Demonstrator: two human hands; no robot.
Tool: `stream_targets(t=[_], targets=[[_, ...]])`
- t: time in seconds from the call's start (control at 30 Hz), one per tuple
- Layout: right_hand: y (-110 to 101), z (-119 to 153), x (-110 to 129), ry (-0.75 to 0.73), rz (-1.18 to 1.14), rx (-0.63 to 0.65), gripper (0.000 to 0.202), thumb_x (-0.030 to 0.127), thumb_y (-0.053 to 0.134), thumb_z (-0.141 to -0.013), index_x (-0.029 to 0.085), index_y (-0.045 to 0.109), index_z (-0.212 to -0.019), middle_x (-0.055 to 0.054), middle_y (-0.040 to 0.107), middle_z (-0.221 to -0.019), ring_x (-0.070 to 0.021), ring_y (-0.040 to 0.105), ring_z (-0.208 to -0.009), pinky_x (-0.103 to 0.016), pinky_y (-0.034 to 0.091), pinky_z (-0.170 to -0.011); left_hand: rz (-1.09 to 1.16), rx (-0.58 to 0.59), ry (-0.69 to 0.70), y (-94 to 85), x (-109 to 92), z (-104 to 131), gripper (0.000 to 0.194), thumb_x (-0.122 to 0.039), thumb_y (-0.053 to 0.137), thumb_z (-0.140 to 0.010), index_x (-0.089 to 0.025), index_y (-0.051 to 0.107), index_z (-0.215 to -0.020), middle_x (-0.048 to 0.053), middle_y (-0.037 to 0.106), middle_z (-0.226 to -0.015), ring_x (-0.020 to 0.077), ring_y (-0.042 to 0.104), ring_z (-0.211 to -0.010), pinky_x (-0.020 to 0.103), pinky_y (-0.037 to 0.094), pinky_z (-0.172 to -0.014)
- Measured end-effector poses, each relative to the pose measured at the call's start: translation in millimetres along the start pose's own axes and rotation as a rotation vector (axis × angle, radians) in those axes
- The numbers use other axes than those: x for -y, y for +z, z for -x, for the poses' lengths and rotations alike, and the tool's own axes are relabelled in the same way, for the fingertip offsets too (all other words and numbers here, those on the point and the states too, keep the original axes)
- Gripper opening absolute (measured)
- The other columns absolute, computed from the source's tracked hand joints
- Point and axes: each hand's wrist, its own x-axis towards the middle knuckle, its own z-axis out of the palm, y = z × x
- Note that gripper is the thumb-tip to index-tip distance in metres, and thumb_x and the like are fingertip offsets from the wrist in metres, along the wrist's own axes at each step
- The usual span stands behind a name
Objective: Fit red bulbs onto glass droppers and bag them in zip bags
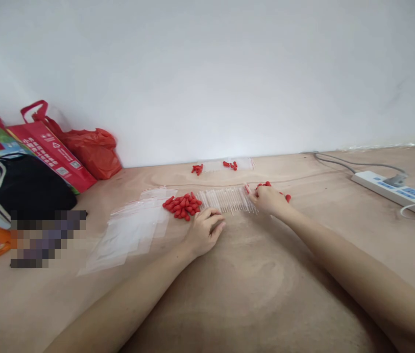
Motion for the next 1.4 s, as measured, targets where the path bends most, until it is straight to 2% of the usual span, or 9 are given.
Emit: stream_targets(t=[0.17, 0.27, 0.37, 0.5, 0.6, 0.7, 0.8, 0.93, 1.4], targets=[[7, 36, 41, -0.350, -0.404, 0.086, 0.019, 0.025, 0.042, -0.076, 0.017, 0.053, -0.064, -0.002, 0.061, -0.063, -0.0121, 0.054, -0.058, -0.020, 0.036, -0.052, 0.482, -0.066, -0.314, 3.9, -1, -7, 0.032, -0.038, 0.041, -0.084, -0.015, 0.059, -0.097, 0.006, 0.063, -0.088, 0.0179, 0.058, -0.084, 0.031, 0.046, -0.075], [19, 54, 59, -0.416, -0.504, 0.104, 0.018, 0.026, 0.041, -0.078, 0.017, 0.051, -0.065, -0.001, 0.059, -0.059, -0.0105, 0.050, -0.052, -0.020, 0.034, -0.049, 0.727, -0.073, -0.410, 4.5, -2, -9, 0.036, -0.047, 0.046, -0.079, -0.014, 0.060, -0.083, 0.004, 0.063, -0.077, 0.0165, 0.059, -0.076, 0.028, 0.047, -0.071], [25, 56, 57, -0.434, -0.543, 0.057, 0.019, 0.031, 0.042, -0.079, 0.018, 0.053, -0.071, 0.001, 0.057, -0.056, -0.0100, 0.048, -0.049, -0.020, 0.032, -0.047, 0.883, -0.174, -0.470, 3.6, 0, -11, 0.037, -0.051, 0.052, -0.074, -0.014, 0.055, -0.074, 0.003, 0.062, -0.073, 0.0153, 0.059, -0.070, 0.028, 0.048, -0.065], [16, 37, 13, -0.308, -0.402, -0.231, 0.019, 0.034, 0.046, -0.077, 0.019, 0.057, -0.078, 0.000, 0.057, -0.061, -0.0128, 0.052, -0.058, -0.022, 0.034, -0.053, 0.854, -0.340, -0.480, -0.3, 8, -10, 0.035, -0.050, 0.049, -0.076, -0.015, 0.051, -0.077, 0.000, 0.057, -0.066, 0.0116, 0.056, -0.058, 0.026, 0.047, -0.059], [5, 18, -42, -0.190, -0.344, -0.449, 0.019, 0.029, 0.044, -0.079, 0.017, 0.058, -0.083, -0.006, 0.059, -0.081, -0.0146, 0.054, -0.072, -0.025, 0.039, -0.064, 0.604, -0.323, -0.362, -3.3, 12, -8, 0.031, -0.043, 0.043, -0.082, -0.015, 0.055, -0.084, -0.001, 0.053, -0.062, 0.0089, 0.049, -0.052, 0.023, 0.043, -0.054], [-4, 7, -98, -0.101, -0.259, -0.406, 0.019, 0.027, 0.045, -0.077, 0.016, 0.059, -0.083, -0.008, 0.058, -0.084, -0.0148, 0.053, -0.067, -0.027, 0.041, -0.063, 0.358, -0.234, -0.248, -4.3, 10, -6, 0.025, -0.033, 0.040, -0.086, -0.015, 0.057, -0.089, 0.000, 0.054, -0.065, 0.0103, 0.050, -0.057, 0.023, 0.042, -0.058], [-6, 5, -135, -0.230, -0.270, -0.212, 0.019, 0.026, 0.048, -0.075, 0.017, 0.060, -0.087, -0.008, 0.058, -0.094, -0.0151, 0.054, -0.073, -0.027, 0.042, -0.065, 0.222, -0.170, -0.149, -4.2, 6, -5, 0.022, -0.026, 0.041, -0.085, -0.015, 0.059, -0.088, 0.003, 0.058, -0.073, 0.0128, 0.054, -0.068, 0.025, 0.042, -0.065], [-2, 3, -150, -0.346, -0.294, -0.074, 0.020, 0.026, 0.048, -0.076, 0.020, 0.060, -0.090, -0.007, 0.058, -0.102, -0.0158, 0.054, -0.083, -0.026, 0.042, -0.070, 0.167, -0.141, -0.101, -4.4, 5, -6, 0.020, -0.023, 0.043, -0.084, -0.015, 0.061, -0.088, 0.004, 0.060, -0.078, 0.0135, 0.055, -0.071, 0.024, 0.043, -0.066], [-5, 0, -157, -0.425, -0.256, -0.135, 0.025, 0.037, 0.047, -0.077, 0.020, 0.063, -0.086, -0.007, 0.057, -0.080, -0.0161, 0.054, -0.065, -0.030, 0.044, -0.061, 0.143, -0.084, -0.073, -2.3, 6, -4, 0.021, -0.022, 0.046, -0.083, -0.013, 0.064, -0.090, 0.002, 0.054, -0.070, 0.0110, 0.050, -0.062, 0.021, 0.039, -0.055]])
